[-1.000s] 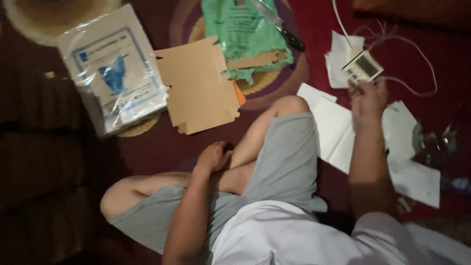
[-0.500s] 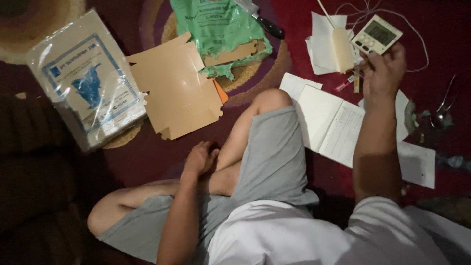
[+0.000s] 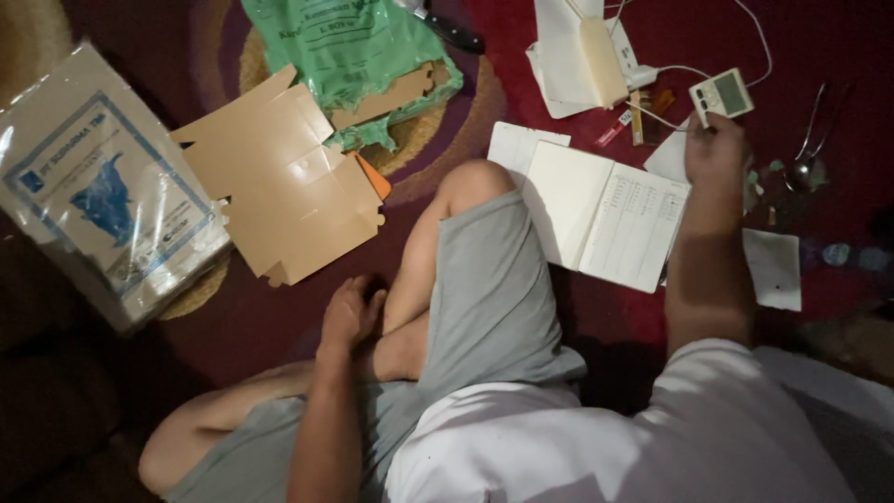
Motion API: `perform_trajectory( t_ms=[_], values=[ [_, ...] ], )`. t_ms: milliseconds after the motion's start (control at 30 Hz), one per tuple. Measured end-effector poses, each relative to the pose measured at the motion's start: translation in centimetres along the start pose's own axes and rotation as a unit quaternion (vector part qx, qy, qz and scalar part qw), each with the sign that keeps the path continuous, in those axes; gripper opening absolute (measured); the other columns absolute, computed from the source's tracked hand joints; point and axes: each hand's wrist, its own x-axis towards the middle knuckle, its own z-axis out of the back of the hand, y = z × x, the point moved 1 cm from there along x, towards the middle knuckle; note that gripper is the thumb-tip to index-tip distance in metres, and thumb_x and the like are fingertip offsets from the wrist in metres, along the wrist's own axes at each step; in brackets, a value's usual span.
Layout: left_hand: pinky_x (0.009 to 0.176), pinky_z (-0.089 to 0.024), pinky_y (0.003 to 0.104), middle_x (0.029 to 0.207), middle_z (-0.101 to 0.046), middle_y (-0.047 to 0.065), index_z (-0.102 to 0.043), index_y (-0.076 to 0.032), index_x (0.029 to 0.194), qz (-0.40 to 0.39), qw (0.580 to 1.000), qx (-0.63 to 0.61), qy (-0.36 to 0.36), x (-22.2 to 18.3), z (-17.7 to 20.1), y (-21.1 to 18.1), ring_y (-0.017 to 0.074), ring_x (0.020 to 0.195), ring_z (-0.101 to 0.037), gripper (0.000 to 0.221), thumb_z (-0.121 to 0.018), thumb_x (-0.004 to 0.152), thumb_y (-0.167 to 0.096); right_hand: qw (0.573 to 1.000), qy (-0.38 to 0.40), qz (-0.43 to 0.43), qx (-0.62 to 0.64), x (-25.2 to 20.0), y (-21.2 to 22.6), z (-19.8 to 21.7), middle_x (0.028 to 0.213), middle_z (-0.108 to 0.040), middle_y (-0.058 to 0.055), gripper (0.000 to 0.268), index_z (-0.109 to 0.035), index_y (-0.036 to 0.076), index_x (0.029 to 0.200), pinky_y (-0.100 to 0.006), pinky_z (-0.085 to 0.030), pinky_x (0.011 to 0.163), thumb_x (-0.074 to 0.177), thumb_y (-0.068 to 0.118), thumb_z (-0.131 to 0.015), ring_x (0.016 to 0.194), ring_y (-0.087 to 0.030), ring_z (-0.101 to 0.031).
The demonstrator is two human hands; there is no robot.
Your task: The person folds a flat cardboard sheet by hand along its pre-scored lines to assemble it into a small box.
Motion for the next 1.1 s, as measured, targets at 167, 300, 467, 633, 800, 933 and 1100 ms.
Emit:
perform_trajectory(
  t_ms=[167, 300, 467, 633, 800, 933, 1100],
  values=[
    [0.095, -0.047, 0.05, 0.121, -0.067, 0.016, -0.064, -0.011, 0.129, 0.034, 0.999, 0.0, 0.001, 0.3, 0.4, -0.9, 0.0376, 0.115, -0.06, 0.044, -0.058, 0.094, -0.036, 0.923, -0.01, -0.122, 0.364, 7.2, -5.7, -2.2, 0.128, -0.07, -0.018, 0.036, -0.064, -0.006, 0.128, -0.028, -0.059, 0.094, 0.096, 0.009, -0.062, 0.119, -0.024, -0.067],
    [0.095, -0.049, 0.048, 0.12, -0.068, 0.014, -0.063, -0.015, 0.133, 0.055, 0.998, -0.011, 0.006, 0.2, 0.9, -2.1, 0.0344, 0.114, -0.062, 0.044, -0.056, 0.094, -0.035, 0.909, -0.055, -0.272, 0.311, 7.7, -3.0, -1.5, 0.122, -0.079, -0.002, 0.03, -0.07, 0.011, 0.121, -0.016, -0.065, 0.096, 0.091, 0.013, -0.07, 0.114, -0.011, -0.075],
    [0.091, -0.049, 0.049, 0.117, -0.069, 0.014, -0.064, -0.012, 0.13, 0.049, 0.999, -0.001, -0.013, 0.6, 0.1, -1.5, 0.0347, 0.111, -0.063, 0.041, -0.059, 0.094, -0.031, 0.709, -0.139, -0.23, 0.652, 9.7, -1.3, -1.6, 0.113, -0.071, -0.025, 0.032, -0.072, -0.011, 0.114, -0.034, -0.062, 0.095, 0.086, -0.004, -0.06, 0.111, -0.032, -0.07],
    [0.088, -0.049, 0.049, 0.108, -0.068, 0.014, -0.065, -0.011, 0.121, 0.027, 0.999, 0.01, -0.04, 1.0, -0.8, -0.3, 0.0358, 0.104, -0.063, 0.035, -0.062, 0.092, -0.03, 0.746, -0.18, -0.098, 0.633, 13.3, -4.0, -1.3, 0.099, -0.076, -0.021, 0.034, -0.077, 0.002, 0.105, -0.043, -0.054, 0.084, 0.084, 0.017, -0.056, 0.093, -0.034, -0.071],
    [0.087, -0.051, 0.048, 0.111, -0.07, 0.013, -0.065, -0.009, 0.119, 0.026, 0.998, 0.013, -0.059, 1.5, -1.6, 0.9, 0.035, 0.103, -0.066, 0.033, -0.063, 0.094, -0.029, 0.791, -0.162, -0.139, 0.574, 14.6, 1.1, 0.7, 0.129, -0.073, -0.033, 0.048, -0.065, -0.009, 0.132, -0.043, -0.067, 0.102, 0.087, 0.005, -0.055, 0.123, -0.043, -0.074],
    [0.086, -0.051, 0.047, 0.11, -0.071, 0.013, -0.067, -0.01, 0.115, 0.022, 0.998, -0.015, -0.061, 1.5, -0.6, -0.8, 0.0352, 0.1, -0.066, 0.027, -0.063, 0.093, -0.024, 0.83, -0.093, -0.16, 0.526, 21.8, -3.8, -6.0, 0.091, -0.079, -0.013, 0.035, -0.082, -0.003, 0.104, -0.036, -0.058, 0.071, 0.077, -0.016, -0.063, 0.086, -0.025, -0.074],
    [0.082, -0.051, 0.049, 0.112, -0.071, 0.015, -0.066, -0.007, 0.114, 0.066, 0.997, -0.004, -0.036, 1.9, -0.5, -0.5, 0.0368, 0.1, -0.066, 0.028, -0.064, 0.095, -0.028, 0.883, -0.007, -0.232, 0.407, 20.2, -0.6, -8.3, 0.108, -0.082, -0.002, 0.03, -0.075, 0.012, 0.118, -0.013, -0.072, 0.069, 0.092, -0.002, -0.066, 0.093, -0.009, -0.079]
  ],
)
